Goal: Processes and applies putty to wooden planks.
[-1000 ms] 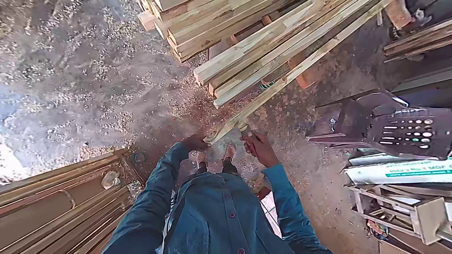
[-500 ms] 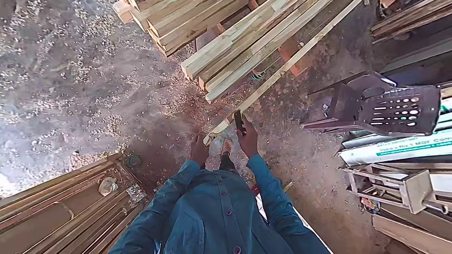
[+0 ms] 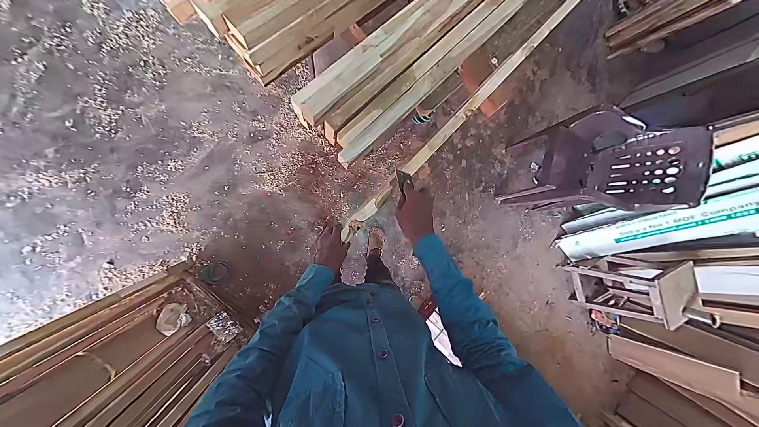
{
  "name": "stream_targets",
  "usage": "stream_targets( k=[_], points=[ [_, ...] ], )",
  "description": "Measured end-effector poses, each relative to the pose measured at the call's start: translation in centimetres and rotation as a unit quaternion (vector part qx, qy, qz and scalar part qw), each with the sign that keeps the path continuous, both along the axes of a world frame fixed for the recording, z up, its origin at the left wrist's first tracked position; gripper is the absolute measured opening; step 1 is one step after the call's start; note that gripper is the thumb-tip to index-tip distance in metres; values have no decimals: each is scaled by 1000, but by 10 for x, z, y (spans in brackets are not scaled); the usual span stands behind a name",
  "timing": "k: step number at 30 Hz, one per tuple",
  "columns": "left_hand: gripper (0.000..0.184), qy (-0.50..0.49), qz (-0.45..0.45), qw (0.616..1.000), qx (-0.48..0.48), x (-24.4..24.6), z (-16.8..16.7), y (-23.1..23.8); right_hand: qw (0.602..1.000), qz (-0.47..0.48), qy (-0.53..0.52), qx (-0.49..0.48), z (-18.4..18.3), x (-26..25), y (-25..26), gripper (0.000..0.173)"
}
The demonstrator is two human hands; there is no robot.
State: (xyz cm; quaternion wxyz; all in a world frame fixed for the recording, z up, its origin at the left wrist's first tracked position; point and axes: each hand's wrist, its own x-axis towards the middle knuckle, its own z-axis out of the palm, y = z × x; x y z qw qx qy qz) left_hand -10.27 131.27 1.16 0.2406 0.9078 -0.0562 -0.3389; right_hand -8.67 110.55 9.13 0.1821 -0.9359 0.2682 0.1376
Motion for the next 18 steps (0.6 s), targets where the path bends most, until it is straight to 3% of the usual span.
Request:
stream_targets(
  k=[3,7,12,14,16,18],
  points=[
    [54,-25,-12,1000,11,-3,-2,-1,997,-7,70,1,10,22,7,32],
    [51,-17,8,1000,-2,-3,-10,1,995,24,85,37,11,-16,55,28],
    [48,-9,7,1000,-27,1,-8,4,979,117,168,24,17,-52,80,44],
    [45,1,20,995,-94,5,-14,11,983,102,124,88,24,-57,61,41],
    [49,64,35,978,-196,12,-23,27,979,71,13,192,16,-68,36,39],
    [44,177,112,919,-333,16,-34,43,930,-17,-43,364,5,-78,21,38]
  ],
)
